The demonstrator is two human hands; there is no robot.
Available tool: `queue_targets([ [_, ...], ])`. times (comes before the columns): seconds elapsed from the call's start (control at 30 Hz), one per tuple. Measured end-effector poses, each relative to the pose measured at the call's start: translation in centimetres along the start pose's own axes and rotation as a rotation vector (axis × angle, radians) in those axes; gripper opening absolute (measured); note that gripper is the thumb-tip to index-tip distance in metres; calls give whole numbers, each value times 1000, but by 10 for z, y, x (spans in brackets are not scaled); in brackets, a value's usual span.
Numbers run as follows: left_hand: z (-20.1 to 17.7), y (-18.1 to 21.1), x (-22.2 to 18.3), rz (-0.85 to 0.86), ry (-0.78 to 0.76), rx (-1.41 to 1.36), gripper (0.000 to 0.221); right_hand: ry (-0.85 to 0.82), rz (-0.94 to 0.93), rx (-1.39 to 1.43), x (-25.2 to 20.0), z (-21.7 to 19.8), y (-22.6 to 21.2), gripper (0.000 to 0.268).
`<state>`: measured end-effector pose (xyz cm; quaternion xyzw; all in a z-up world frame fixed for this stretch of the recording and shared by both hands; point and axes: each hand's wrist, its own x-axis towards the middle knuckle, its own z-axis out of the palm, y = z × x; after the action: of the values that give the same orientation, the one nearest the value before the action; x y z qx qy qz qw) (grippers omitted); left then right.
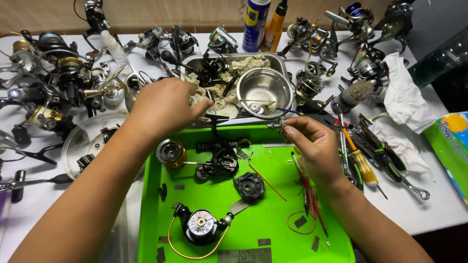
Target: Disassembling and cleaning the internal components of a fishing reel on a workbench.
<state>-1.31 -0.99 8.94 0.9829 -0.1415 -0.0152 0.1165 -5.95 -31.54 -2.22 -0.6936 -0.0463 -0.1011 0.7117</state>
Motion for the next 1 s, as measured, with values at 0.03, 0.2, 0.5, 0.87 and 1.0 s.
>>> queue_targets([
  [0.03, 11, -5, 11, -3, 2, 2, 46, -3, -2, 3, 0, 1, -1, 17],
  [0.2, 58, -34, 60, -49, 27, 128, 34, 2, -12, 13, -1, 1, -5, 17],
  [0.5, -14, -5, 14, -22, 293, -422, 20, 2, 33, 135, 5, 8, 1, 18],
  [0.87, 8, -1, 12, -9, 294, -1345, 23, -122, -108, 199, 53, 56, -34, 18],
  [1.0, 16, 19, -4, 67, 317, -1488, 24, -146, -150, 199, 63, 71, -39, 15],
])
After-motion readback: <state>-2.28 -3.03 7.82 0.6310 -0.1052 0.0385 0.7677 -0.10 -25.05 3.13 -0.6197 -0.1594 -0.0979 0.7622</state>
